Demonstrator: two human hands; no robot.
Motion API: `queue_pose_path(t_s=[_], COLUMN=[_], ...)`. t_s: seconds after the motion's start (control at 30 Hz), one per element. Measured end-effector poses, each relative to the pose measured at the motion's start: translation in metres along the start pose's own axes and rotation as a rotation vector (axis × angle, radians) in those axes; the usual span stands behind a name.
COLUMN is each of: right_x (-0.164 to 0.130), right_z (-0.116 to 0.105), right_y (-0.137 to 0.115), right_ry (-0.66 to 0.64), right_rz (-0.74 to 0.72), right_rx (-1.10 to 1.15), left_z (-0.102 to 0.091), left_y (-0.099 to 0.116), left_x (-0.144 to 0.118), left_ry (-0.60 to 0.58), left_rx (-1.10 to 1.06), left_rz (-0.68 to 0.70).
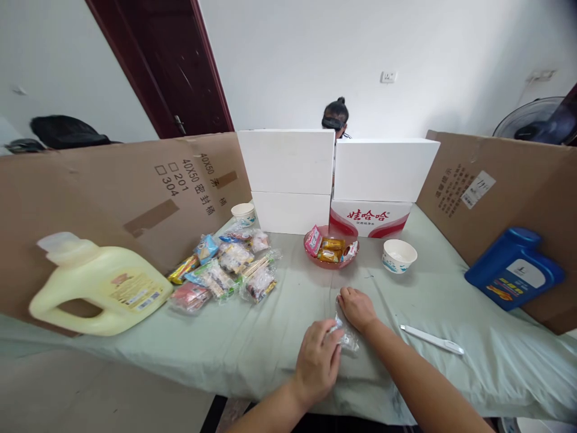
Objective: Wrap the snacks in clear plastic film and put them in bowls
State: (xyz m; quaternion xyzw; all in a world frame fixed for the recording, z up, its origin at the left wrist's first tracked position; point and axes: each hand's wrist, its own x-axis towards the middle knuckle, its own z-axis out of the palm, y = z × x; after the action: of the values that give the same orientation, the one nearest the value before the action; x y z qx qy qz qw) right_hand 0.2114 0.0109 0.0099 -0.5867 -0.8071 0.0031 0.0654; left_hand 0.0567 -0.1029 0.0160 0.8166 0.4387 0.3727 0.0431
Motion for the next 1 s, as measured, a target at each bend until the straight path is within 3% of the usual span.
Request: queue_pose_path(t_s=[0.1,0.23,0.43,0.53,0.67,0.77,0.87,1.0], right_x=[-0.001,0.004,0.014,-0.006,-0.035,-0.039,-0.038,-0.058], right_z=[-0.002,-0.006,-0.026,-0.025,-0.005,0.006,0.0,-0.017], right_y=[-0.001,0.006,0.027,0.017,0.001,-0.001,0.003,0.009], right_ry=[-0.014,-0.021,0.035,0.043,-0.031,-0.082,-0.109,0.078], right_rz=[0.007,0.043,0.13,-0.016,-0.271,-0.313,-0.287,-0.218], right_rx=[0.008,0.026,0.037,0.062,0.112,0.127,0.159,0.276], left_z=[0.009,0.022,0.018,0.016,0.018,0.019,0.014,-0.008], left_y=[-0.004,-0.013,-0.014,-0.012,-0.013,-0.012,-0.008,-0.008], left_x=[0.007,-0.006,-0.018,-0.016,-0.013,-0.013,-0.015,-0.014], left_ry=[-0.174,-0.3,-0.241,-0.242,-0.225,-0.228,-0.224,-0.217], left_rx=[0.078,0.117,0.091,0.069,0.043,0.037,0.004,-0.102], left_rz=[0.188,0.201,0.186,0.172,0.174,0.172,0.157,0.132])
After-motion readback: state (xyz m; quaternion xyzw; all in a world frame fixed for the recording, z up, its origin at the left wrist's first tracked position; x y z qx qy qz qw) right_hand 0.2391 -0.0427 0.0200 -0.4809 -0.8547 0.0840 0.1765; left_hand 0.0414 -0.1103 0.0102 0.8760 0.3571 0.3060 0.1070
